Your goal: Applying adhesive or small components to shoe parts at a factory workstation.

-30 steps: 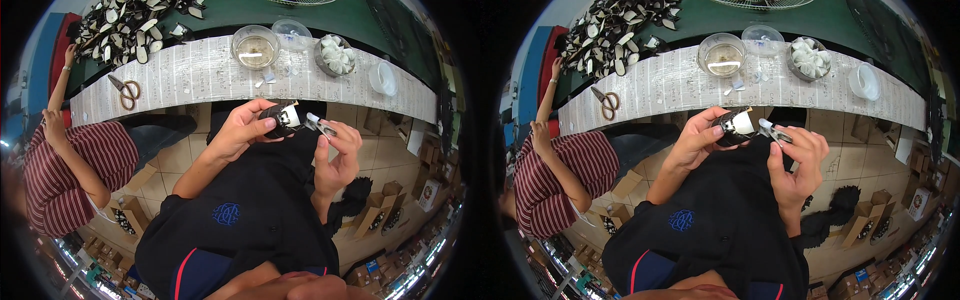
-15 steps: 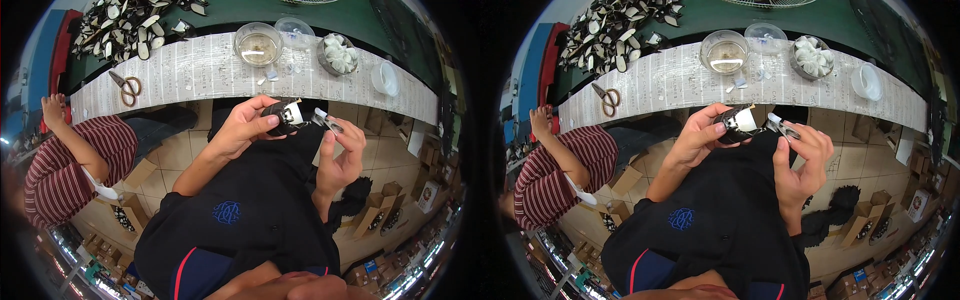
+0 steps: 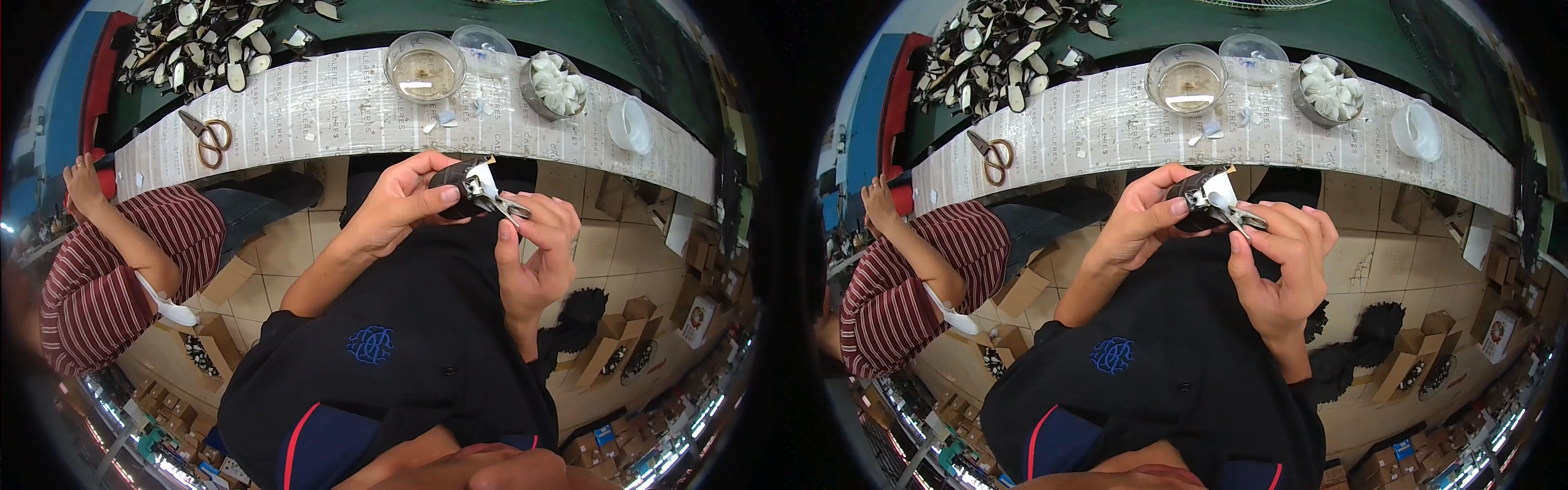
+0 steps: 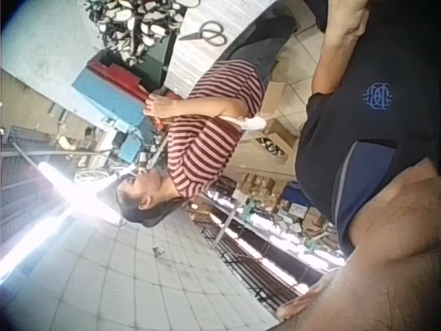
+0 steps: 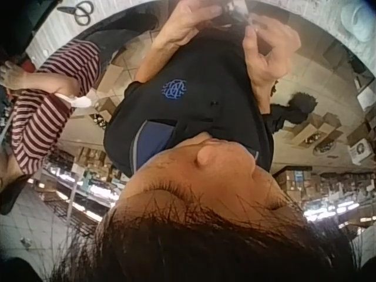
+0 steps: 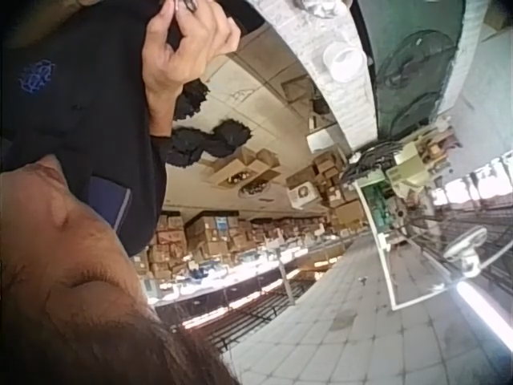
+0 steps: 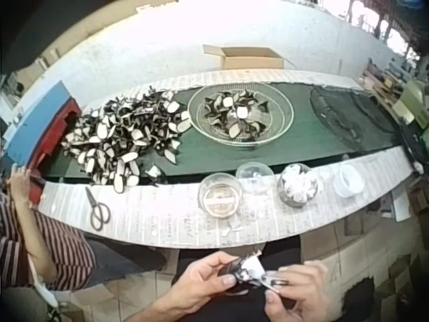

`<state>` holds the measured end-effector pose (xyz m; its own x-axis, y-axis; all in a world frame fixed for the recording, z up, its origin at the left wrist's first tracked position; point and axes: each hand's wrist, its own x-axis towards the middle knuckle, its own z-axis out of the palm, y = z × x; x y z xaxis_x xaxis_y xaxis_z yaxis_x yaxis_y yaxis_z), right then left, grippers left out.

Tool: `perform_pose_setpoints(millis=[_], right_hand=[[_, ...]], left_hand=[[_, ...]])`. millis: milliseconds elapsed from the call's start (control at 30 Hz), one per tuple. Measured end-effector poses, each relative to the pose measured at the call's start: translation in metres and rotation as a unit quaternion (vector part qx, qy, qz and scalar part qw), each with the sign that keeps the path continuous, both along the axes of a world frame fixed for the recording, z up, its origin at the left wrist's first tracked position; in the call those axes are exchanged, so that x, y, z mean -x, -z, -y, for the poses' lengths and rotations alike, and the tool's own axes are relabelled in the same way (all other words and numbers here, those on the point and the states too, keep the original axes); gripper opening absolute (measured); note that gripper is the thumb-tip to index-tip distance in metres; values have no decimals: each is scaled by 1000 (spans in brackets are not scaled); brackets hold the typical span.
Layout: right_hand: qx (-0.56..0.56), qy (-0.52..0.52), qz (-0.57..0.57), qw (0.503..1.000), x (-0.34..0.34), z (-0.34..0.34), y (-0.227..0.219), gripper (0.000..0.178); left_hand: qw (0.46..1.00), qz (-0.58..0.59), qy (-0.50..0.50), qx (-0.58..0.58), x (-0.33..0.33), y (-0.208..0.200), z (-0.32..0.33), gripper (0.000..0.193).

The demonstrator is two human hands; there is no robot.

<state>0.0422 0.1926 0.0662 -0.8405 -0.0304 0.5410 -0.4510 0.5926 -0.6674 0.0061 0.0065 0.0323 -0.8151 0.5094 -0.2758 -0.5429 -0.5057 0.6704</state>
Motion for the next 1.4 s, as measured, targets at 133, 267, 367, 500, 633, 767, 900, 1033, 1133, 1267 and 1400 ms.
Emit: perform_pose_setpoints(millis=[133, 267, 367, 500, 633, 767, 900, 1033, 1133, 1267, 1400], right_hand=[[-15, 18, -7, 1000, -3, -3, -1, 21], [-17, 45, -16, 999, -6, -6, 0, 20], [-28, 67, -20, 997, -6, -9, 2, 20], [-41, 107, -27, 993, -7, -11, 3, 20], [-22, 107, -32, 993, -7, -12, 4, 20], [10, 72, -14, 997, -5, -14, 4, 20], [17, 129, -27, 991, 1, -21, 7, 19], [103, 166, -2, 981, 4, -35, 6, 17], [196, 153, 9, 969, -3, -46, 16, 12], [261, 161, 44, 951, -11, -53, 14, 5], [274, 155, 38, 948, -20, -57, 16, 4]], left_hand=[[1000, 10, 1, -15, -1, -4, 1, 33], [1000, 14, 3, -24, -1, -5, 0, 33], [1000, 8, 3, -24, -2, -5, 0, 32], [1000, 9, 8, -22, -3, -4, 0, 31], [1000, 19, 6, -19, -3, -6, -2, 31], [1000, 17, 1, -17, -2, -5, -2, 32], [1000, 13, 3, -16, 2, -7, -5, 32], [1000, -9, 7, -2, 6, -7, -3, 32], [998, -45, 23, 39, 23, -15, 2, 35], [914, -353, -22, 197, 119, -33, -2, 39], [586, -558, -309, 500, 234, -58, 11, 46]])
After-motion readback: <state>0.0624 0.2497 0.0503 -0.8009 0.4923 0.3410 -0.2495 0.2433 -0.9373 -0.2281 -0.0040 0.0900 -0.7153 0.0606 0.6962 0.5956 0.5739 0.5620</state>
